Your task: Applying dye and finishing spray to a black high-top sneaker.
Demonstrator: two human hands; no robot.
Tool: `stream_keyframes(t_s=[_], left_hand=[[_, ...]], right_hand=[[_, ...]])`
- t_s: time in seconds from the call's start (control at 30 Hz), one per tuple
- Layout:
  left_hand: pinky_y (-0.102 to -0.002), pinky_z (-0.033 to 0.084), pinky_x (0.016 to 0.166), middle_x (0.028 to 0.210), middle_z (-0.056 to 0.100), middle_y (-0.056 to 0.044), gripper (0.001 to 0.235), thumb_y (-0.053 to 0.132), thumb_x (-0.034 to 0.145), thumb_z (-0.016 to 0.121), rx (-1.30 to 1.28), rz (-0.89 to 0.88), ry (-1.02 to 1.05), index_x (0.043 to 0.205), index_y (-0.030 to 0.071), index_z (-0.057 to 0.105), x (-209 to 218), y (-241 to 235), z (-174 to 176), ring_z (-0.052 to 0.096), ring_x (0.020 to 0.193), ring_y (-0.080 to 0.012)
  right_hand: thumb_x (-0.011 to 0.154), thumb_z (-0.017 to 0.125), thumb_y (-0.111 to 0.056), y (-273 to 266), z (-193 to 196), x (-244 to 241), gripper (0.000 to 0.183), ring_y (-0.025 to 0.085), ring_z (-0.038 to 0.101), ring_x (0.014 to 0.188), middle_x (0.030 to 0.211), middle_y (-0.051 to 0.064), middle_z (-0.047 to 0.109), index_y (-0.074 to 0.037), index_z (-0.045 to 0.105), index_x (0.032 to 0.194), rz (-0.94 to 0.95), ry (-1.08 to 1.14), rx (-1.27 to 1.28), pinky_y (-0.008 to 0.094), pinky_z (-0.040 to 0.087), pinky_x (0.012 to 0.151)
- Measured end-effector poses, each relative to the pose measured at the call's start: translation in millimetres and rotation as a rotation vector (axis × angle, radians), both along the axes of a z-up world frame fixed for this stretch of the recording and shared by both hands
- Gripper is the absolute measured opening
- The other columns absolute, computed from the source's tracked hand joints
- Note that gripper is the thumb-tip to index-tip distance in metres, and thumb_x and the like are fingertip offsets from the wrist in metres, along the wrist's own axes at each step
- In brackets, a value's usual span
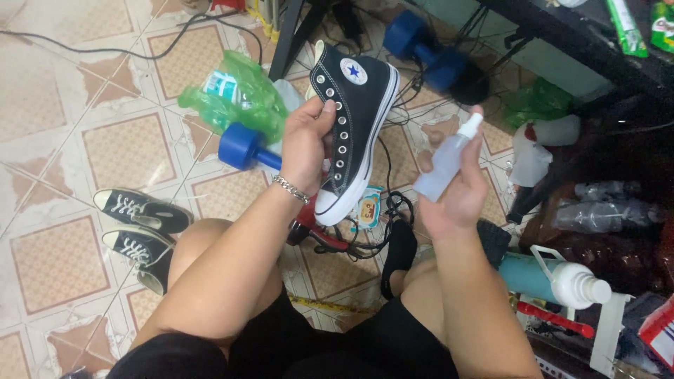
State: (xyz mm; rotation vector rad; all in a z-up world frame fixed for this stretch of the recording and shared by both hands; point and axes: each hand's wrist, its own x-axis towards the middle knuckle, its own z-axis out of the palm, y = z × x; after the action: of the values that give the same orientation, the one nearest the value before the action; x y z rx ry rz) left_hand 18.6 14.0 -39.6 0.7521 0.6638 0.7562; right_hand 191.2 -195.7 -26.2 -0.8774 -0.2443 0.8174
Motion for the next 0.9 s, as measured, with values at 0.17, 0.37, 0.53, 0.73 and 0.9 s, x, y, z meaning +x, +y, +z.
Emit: stream_keyframes(t_s=[0.17,0.37,0.53,0.73,0.9], left_hand=[[-0.033,0.076,0.066,0.094,0.086,-0.008,0.028,0.023,0.127,0.068,0.020,-0.062,0.005,0.139,0.004,0.084,-4.1,-0.7,1.7,0.093,0.081,-0.0233],[-0.035,0.077,0.065,0.096,0.089,-0.011,0.028,0.019,0.126,0.069,0.079,-0.128,-0.038,0.142,0.001,0.083,-3.1,1.2,-13.8,0.094,0.083,-0.0268],[-0.037,0.077,0.067,0.099,0.090,-0.017,0.032,0.012,0.125,0.071,0.137,-0.200,-0.118,0.150,-0.005,0.080,3.0,3.0,-53.5,0.094,0.087,-0.0299],[-0.040,0.078,0.064,0.099,0.089,-0.026,0.033,0.005,0.124,0.070,0.147,-0.259,-0.235,0.151,-0.013,0.077,-2.8,-15.0,7.6,0.093,0.085,-0.0332],[-0.042,0.079,0.067,0.101,0.088,-0.029,0.037,0.003,0.124,0.070,0.154,-0.250,-0.257,0.156,-0.015,0.074,-3.7,-14.3,4.0,0.093,0.088,-0.0356]], right_hand=[[0.133,0.056,-0.038,-9.9,13.1,-13.8,0.067,0.025,0.077,0.072,0.108,0.010,0.076,-0.052,0.030,0.193,-0.003,-0.176,0.024,0.037,0.067,0.054],[0.120,0.071,0.008,2.2,18.9,-27.2,0.085,0.021,0.077,0.064,0.102,0.010,0.078,-0.029,0.031,0.186,-0.111,-1.033,-0.150,0.031,0.067,0.051],[0.103,0.075,0.017,6.9,32.1,-38.9,0.086,0.015,0.073,0.071,0.138,0.012,0.071,-0.012,0.041,0.177,-0.194,-1.349,-0.224,0.031,0.065,0.062],[0.097,0.081,0.013,5.0,53.3,-54.3,0.071,0.020,0.076,0.077,0.104,0.005,0.079,-0.010,0.061,0.160,-0.183,-1.442,-0.370,0.039,0.063,0.078],[0.092,0.075,0.018,8.6,49.9,-56.7,0.069,0.019,0.072,0.064,0.097,0.004,0.076,-0.011,0.065,0.153,-0.197,-1.479,-0.298,0.035,0.055,0.064]])
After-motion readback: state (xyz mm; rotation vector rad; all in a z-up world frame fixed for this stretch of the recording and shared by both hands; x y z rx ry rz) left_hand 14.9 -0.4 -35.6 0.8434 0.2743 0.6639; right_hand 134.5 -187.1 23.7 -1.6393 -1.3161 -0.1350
